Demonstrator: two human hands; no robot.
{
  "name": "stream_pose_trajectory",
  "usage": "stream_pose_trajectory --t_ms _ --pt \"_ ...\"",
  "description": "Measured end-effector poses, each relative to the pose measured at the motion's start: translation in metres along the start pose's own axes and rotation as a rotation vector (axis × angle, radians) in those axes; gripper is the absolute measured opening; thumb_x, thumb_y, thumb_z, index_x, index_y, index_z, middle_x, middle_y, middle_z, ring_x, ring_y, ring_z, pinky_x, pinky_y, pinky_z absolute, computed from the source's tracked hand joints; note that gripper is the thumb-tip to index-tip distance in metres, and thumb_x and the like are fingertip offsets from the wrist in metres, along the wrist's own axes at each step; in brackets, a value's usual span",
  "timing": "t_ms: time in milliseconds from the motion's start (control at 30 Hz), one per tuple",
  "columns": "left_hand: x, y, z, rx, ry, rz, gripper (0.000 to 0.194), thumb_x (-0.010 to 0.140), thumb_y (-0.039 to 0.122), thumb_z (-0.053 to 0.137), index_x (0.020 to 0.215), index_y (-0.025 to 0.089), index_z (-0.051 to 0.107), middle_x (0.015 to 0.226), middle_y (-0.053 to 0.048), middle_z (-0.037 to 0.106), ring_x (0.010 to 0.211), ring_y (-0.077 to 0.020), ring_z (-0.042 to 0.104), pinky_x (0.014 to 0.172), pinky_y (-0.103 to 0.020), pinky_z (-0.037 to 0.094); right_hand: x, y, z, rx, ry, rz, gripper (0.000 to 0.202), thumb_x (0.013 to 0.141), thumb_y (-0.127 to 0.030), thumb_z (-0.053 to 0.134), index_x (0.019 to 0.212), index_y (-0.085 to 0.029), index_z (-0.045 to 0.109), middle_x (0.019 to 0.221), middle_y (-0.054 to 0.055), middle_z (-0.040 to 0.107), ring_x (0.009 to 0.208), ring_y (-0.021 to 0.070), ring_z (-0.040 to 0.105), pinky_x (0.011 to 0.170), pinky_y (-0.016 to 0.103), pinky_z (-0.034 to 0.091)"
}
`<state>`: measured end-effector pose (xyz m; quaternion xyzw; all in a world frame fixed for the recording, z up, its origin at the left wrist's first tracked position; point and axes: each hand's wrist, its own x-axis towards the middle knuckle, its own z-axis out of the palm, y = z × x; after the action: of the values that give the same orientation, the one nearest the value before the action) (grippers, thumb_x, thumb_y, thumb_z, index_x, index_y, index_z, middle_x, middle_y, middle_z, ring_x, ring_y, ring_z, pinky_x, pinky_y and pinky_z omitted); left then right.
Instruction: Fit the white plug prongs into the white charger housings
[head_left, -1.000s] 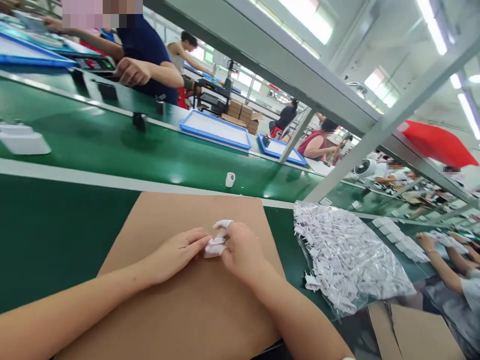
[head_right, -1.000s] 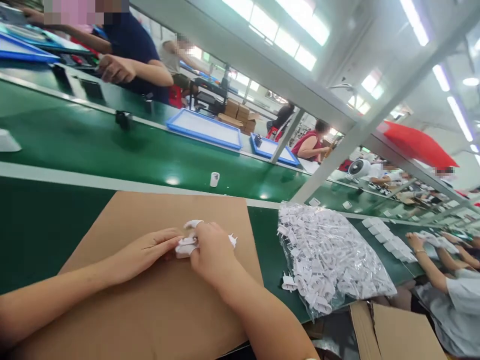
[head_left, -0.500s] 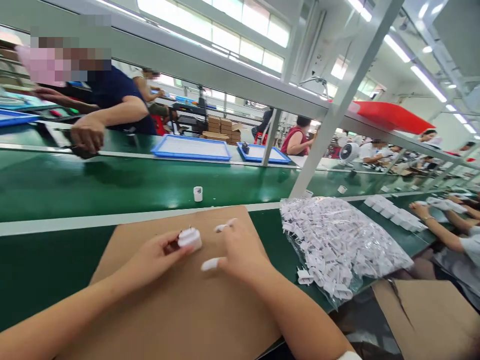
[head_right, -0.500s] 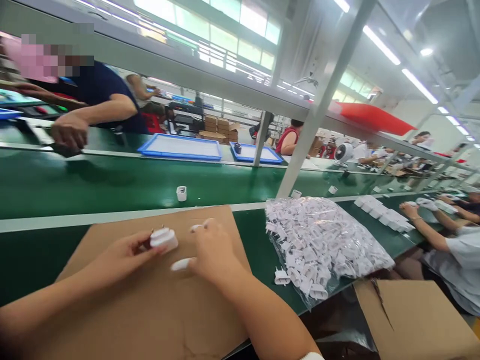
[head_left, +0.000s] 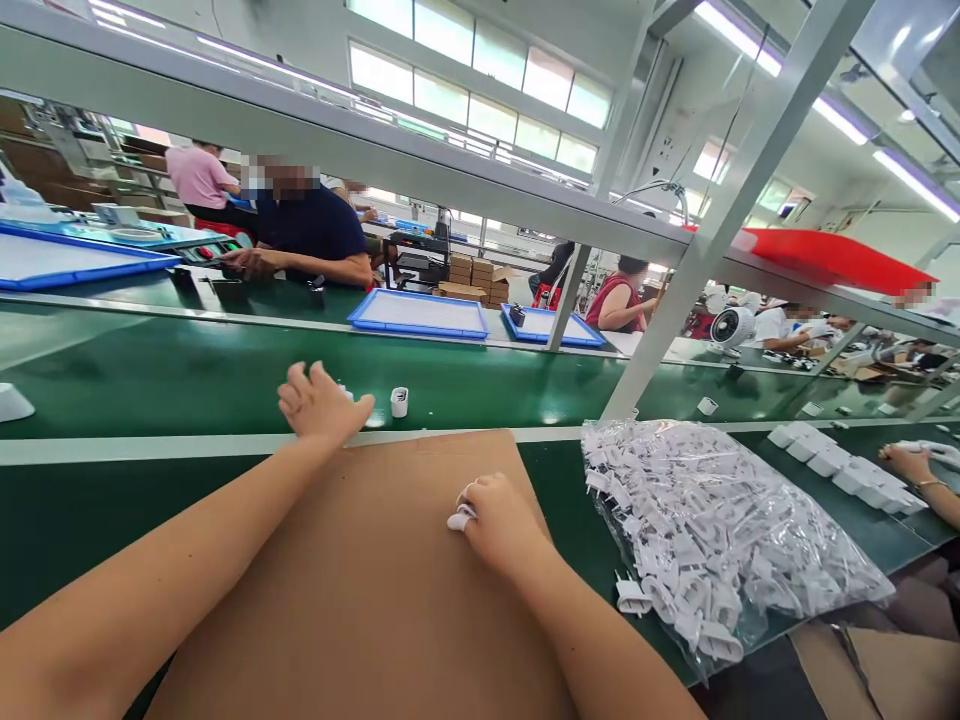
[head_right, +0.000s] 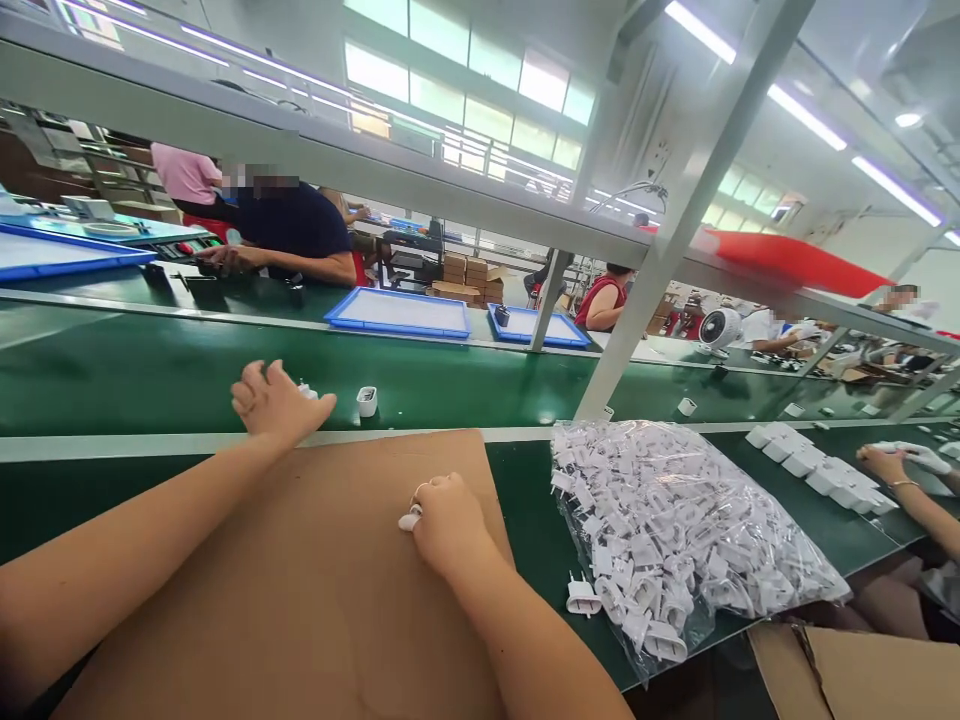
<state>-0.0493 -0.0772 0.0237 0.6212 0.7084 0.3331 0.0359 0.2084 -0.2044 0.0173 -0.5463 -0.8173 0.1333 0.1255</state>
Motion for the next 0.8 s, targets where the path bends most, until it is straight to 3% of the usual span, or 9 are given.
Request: stream_pose_trajectory --t_ms 67,100,267,333,400,500,600,700,800 --pt "0.000 0.012 0.012 0.093 0.143 0.035 0.074 0.090 0.051 0.047 0.143 0.000 0.033 0.149 -0.026 0.036 0.134 -0.0455 0.033 0.109 -0.054 0.030 0.000 -0.003 0.002 -0.120 0.008 -0.046 0.007 0.089 -0.020 0.066 0.084 -0.020 0.071 0.088 0.007 0.068 0.090 0.0241 0.055 0.071 0.034 0.041" --pt "0.001 0.017 0.020 0.137 0.154 0.051 0.074 0.088 0.052 0.051 0.140 0.002 0.040 0.146 -0.026 0.041 0.132 -0.0439 0.037 0.109 -0.051 0.031 0.000 -0.005 0.005 -0.183 0.012 -0.073 0.008 0.089 -0.021 0.065 0.083 -0.020 0.070 0.087 0.008 0.067 0.088 0.0243 0.054 0.071 0.035 0.040" --pt "0.022 0.022 0.043 0.192 -0.154 -0.063 0.055 0.082 0.045 0.056 0.120 0.006 0.062 0.118 -0.028 0.066 0.120 -0.0437 0.051 0.095 -0.049 0.043 -0.001 -0.013 0.024 -0.298 0.021 -0.215 0.008 0.090 -0.023 0.065 0.083 -0.020 0.068 0.088 0.008 0.064 0.080 0.0229 0.051 0.071 0.036 0.040" --pt "0.026 0.021 0.040 0.169 -0.161 -0.059 0.050 0.081 0.037 0.054 0.122 0.009 0.064 0.116 -0.026 0.069 0.119 -0.0431 0.052 0.091 -0.048 0.045 -0.002 -0.015 0.029 -0.274 -0.007 -0.262 0.002 0.088 -0.022 0.067 0.088 -0.020 0.068 0.089 0.008 0.065 0.078 0.0220 0.051 0.071 0.035 0.041" --pt "0.022 0.021 0.032 0.144 -0.143 -0.004 0.052 0.081 0.033 0.052 0.128 0.012 0.062 0.119 -0.021 0.070 0.122 -0.0407 0.052 0.093 -0.046 0.046 -0.004 -0.018 0.029 -0.221 -0.030 -0.260 0.011 0.088 -0.021 0.068 0.099 -0.021 0.067 0.096 0.007 0.066 0.080 0.0216 0.054 0.070 0.034 0.044" --pt "-0.002 0.022 0.022 0.072 -0.178 0.141 0.053 0.084 0.037 0.050 0.132 0.019 0.062 0.112 -0.012 0.074 0.121 -0.0324 0.055 0.097 -0.038 0.048 -0.008 -0.020 0.022 -0.079 -0.011 -0.160 0.029 0.087 -0.031 0.073 0.113 -0.022 0.065 0.116 0.007 0.064 0.095 0.0231 0.057 0.072 0.032 0.048" --pt "-0.044 0.018 0.013 -0.092 -0.249 0.250 0.053 0.083 0.045 0.054 0.130 0.023 0.064 0.103 -0.008 0.074 0.112 -0.0301 0.060 0.092 -0.036 0.051 -0.011 -0.017 0.013 -0.038 -0.047 -0.090 0.038 0.082 -0.043 0.076 0.111 -0.021 0.065 0.120 0.009 0.063 0.108 0.0283 0.055 0.080 0.036 0.050" --pt "-0.091 0.013 0.002 -0.229 -0.307 0.252 0.054 0.083 0.051 0.057 0.130 0.025 0.064 0.106 -0.008 0.071 0.106 -0.0301 0.062 0.086 -0.038 0.053 -0.011 -0.012 0.007 -0.121 -0.121 -0.046 0.030 0.082 -0.028 0.071 0.110 -0.021 0.065 0.116 0.010 0.063 0.107 0.0301 0.055 0.080 0.037 0.048" --pt "-0.130 0.014 -0.011 -0.301 -0.396 0.211 0.053 0.084 0.055 0.056 0.129 0.029 0.065 0.106 -0.008 0.068 0.097 -0.0281 0.064 0.080 -0.037 0.054 -0.008 -0.006 0.004 -0.066 -0.094 0.000 0.024 0.082 -0.017 0.063 0.107 -0.020 0.062 0.111 0.009 0.061 0.098 0.0254 0.058 0.076 0.034 0.046"
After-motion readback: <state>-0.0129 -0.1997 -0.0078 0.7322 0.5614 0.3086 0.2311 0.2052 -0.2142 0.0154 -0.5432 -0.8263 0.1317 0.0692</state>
